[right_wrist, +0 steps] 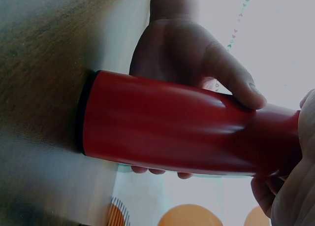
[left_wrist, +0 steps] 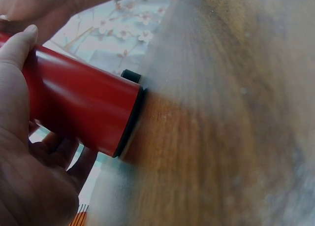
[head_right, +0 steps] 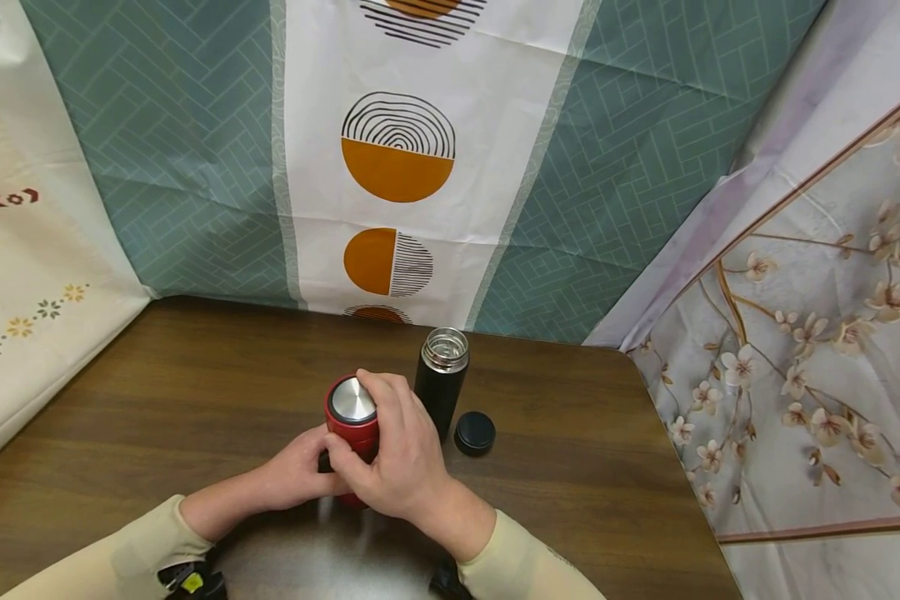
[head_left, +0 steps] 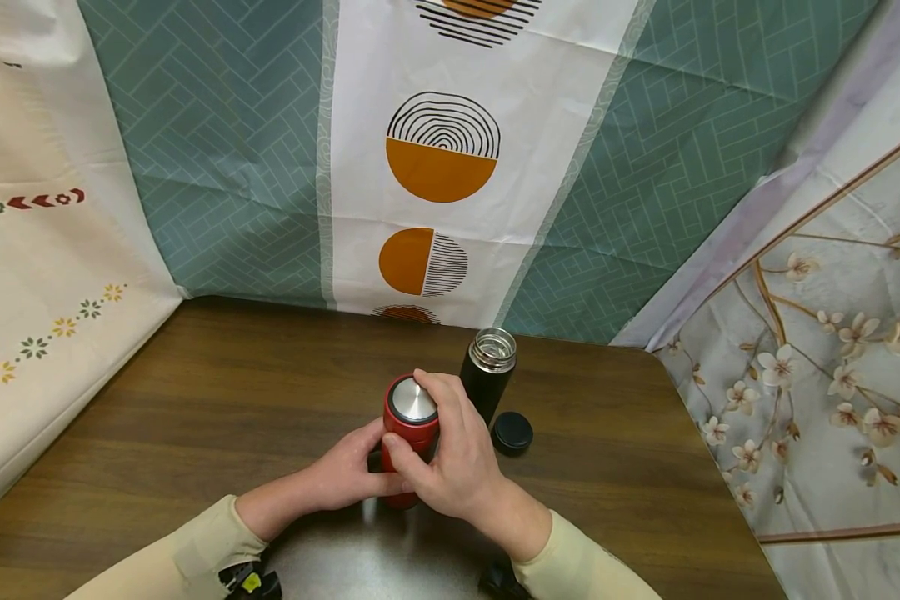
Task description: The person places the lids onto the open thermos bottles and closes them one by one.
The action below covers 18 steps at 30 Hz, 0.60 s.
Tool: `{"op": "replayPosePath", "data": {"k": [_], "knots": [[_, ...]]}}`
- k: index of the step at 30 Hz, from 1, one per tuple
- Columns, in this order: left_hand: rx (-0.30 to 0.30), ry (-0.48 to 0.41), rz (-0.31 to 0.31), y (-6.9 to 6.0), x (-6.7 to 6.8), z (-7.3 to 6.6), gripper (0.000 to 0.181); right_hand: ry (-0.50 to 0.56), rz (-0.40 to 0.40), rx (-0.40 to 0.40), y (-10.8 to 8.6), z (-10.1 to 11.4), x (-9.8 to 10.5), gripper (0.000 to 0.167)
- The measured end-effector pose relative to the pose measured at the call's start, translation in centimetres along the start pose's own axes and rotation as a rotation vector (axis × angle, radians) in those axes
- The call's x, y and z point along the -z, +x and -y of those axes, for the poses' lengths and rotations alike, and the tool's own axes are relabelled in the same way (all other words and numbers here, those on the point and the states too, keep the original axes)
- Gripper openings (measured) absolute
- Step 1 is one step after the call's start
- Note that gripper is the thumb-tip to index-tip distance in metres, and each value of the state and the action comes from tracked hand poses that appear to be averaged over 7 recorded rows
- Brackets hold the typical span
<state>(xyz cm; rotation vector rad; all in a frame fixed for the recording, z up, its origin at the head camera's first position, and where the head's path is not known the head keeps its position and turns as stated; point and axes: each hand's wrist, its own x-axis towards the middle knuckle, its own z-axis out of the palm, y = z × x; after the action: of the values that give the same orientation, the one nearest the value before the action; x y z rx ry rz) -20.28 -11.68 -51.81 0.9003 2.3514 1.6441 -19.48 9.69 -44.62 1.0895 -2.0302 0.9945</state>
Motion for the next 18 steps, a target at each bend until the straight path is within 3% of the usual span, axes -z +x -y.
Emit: {"op": "replayPosePath", "data": {"k": [18], "knots": [[-0.012,-0.024,0.008,0.05,0.01,0.08,0.064,0.026,0.013,-0.031,-0.28,0.20,-0.05,0.068]]}}
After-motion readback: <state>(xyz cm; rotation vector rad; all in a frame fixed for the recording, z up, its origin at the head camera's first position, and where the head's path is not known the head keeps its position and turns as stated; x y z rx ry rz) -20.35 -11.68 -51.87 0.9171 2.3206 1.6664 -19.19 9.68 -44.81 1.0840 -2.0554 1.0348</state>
